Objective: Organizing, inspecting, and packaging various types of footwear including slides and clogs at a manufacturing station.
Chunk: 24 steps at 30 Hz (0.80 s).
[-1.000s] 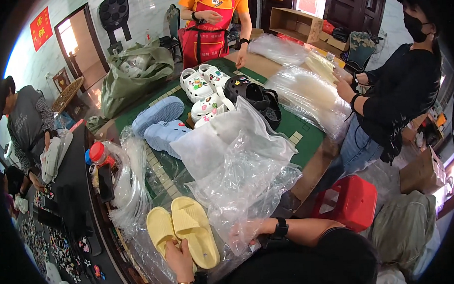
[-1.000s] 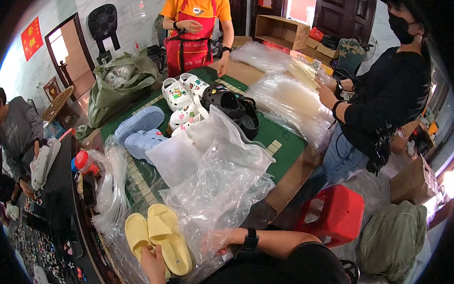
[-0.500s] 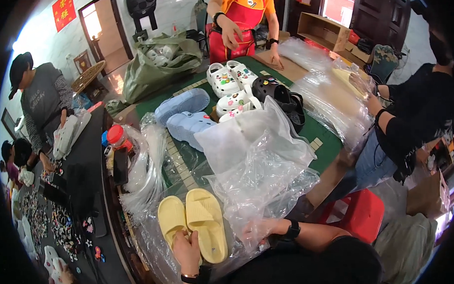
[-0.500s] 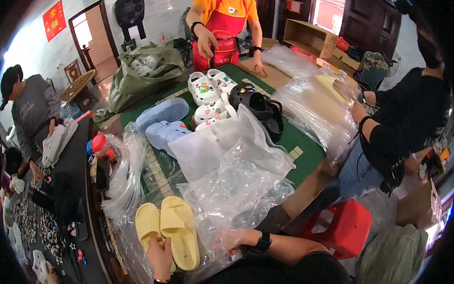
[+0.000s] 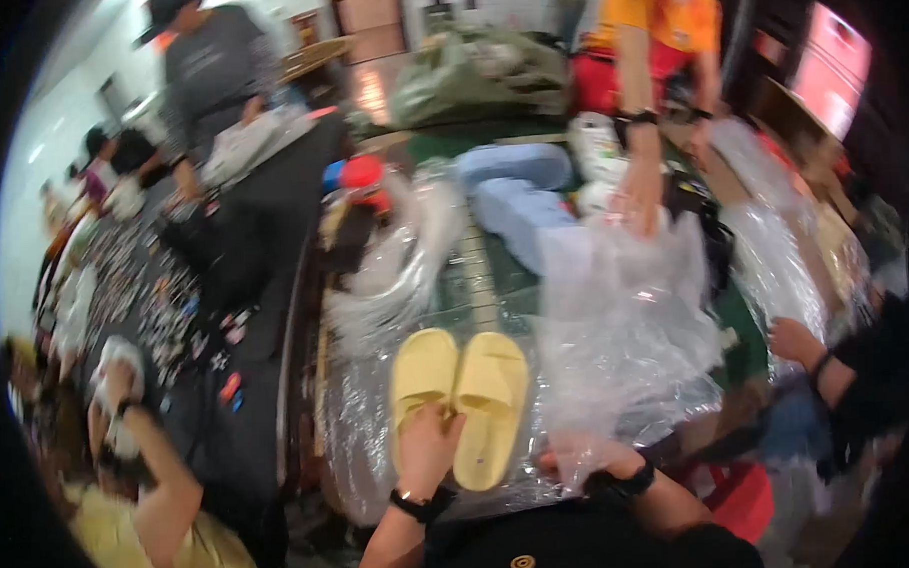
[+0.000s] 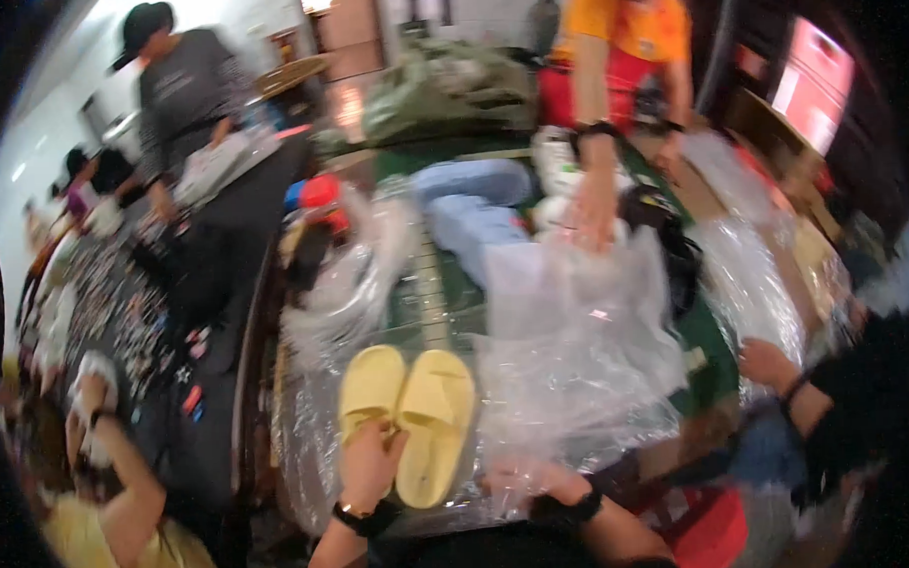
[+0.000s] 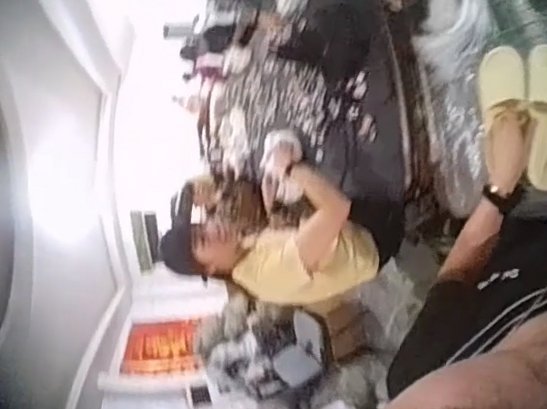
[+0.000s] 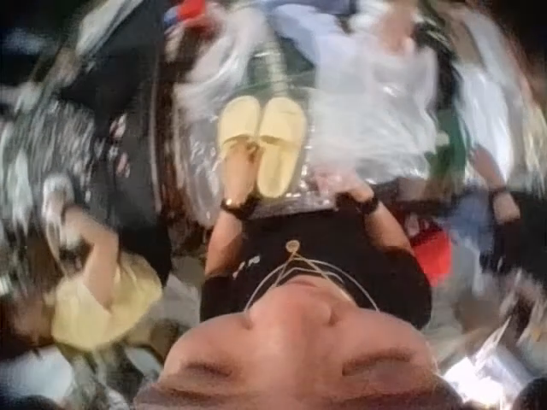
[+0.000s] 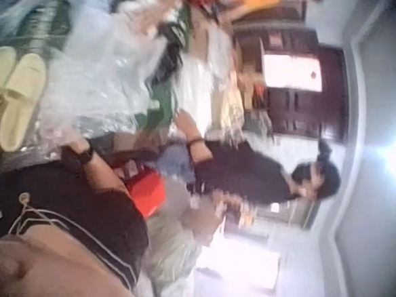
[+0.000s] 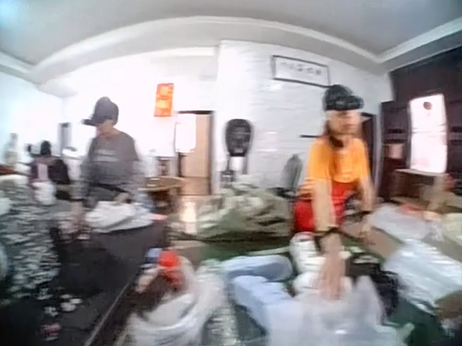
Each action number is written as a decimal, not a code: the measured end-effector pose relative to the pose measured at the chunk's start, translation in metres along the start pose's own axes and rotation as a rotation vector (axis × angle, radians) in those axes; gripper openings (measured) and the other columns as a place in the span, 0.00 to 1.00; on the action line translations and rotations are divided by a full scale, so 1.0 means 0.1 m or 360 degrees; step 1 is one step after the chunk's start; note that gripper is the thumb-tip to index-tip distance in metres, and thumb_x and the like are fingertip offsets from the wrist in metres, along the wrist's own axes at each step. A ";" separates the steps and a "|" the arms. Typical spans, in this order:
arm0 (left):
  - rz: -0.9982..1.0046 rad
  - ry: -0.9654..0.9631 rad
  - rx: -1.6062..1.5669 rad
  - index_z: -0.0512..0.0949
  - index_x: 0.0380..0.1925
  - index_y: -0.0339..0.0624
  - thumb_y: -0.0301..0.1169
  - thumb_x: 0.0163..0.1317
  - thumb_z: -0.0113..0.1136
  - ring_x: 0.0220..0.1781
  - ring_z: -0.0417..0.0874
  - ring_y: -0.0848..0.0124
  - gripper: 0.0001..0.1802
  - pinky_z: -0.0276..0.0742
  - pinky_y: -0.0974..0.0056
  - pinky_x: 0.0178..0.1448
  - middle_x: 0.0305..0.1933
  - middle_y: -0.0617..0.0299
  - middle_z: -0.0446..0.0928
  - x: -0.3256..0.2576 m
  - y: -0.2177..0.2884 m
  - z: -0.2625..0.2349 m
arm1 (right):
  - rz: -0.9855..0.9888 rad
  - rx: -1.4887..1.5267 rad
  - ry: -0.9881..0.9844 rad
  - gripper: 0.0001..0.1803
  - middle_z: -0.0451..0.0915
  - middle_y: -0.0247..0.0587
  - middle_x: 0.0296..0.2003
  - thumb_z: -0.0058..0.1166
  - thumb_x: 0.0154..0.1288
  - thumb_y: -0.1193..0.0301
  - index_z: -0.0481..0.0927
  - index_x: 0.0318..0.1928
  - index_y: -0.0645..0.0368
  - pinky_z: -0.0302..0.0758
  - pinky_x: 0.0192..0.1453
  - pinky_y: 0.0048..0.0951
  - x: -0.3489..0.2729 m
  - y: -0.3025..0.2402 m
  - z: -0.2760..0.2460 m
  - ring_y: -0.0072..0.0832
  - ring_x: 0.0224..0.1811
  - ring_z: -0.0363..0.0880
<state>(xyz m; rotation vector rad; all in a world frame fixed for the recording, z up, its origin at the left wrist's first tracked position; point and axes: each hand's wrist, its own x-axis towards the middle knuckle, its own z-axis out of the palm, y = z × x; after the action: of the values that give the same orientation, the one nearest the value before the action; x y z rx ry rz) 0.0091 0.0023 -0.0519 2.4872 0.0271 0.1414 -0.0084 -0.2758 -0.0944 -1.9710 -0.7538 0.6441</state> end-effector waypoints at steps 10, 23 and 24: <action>0.0080 -0.0056 -0.0042 0.71 0.38 0.37 0.46 0.64 0.56 0.33 0.81 0.50 0.20 0.77 0.51 0.37 0.30 0.47 0.79 -0.03 -0.05 0.11 | 0.1191 0.0585 -0.0153 0.17 0.82 0.39 0.22 0.49 0.70 0.61 0.80 0.32 0.62 0.72 0.20 0.22 -0.05 -0.35 -0.13 0.25 0.16 0.77; -0.0130 -0.0159 -0.0109 0.71 0.36 0.36 0.47 0.64 0.56 0.31 0.81 0.50 0.22 0.76 0.52 0.34 0.30 0.47 0.78 -0.02 -0.07 0.09 | 0.1095 0.0559 -0.0137 0.14 0.82 0.39 0.21 0.48 0.68 0.64 0.80 0.35 0.62 0.69 0.18 0.20 -0.03 -0.41 -0.15 0.21 0.15 0.77; -0.0035 -0.0084 -0.0109 0.71 0.36 0.36 0.47 0.64 0.57 0.32 0.80 0.50 0.22 0.76 0.51 0.35 0.30 0.47 0.78 -0.03 -0.08 0.14 | 0.1135 0.0578 -0.0108 0.14 0.82 0.40 0.21 0.48 0.68 0.65 0.80 0.34 0.63 0.69 0.18 0.20 -0.03 -0.50 -0.17 0.22 0.15 0.77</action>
<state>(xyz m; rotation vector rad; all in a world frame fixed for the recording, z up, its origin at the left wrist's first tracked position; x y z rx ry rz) 0.0081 0.0000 -0.0686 2.4206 0.0273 0.0660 -0.0109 -0.2671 -0.0420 -1.8539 0.0675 1.1755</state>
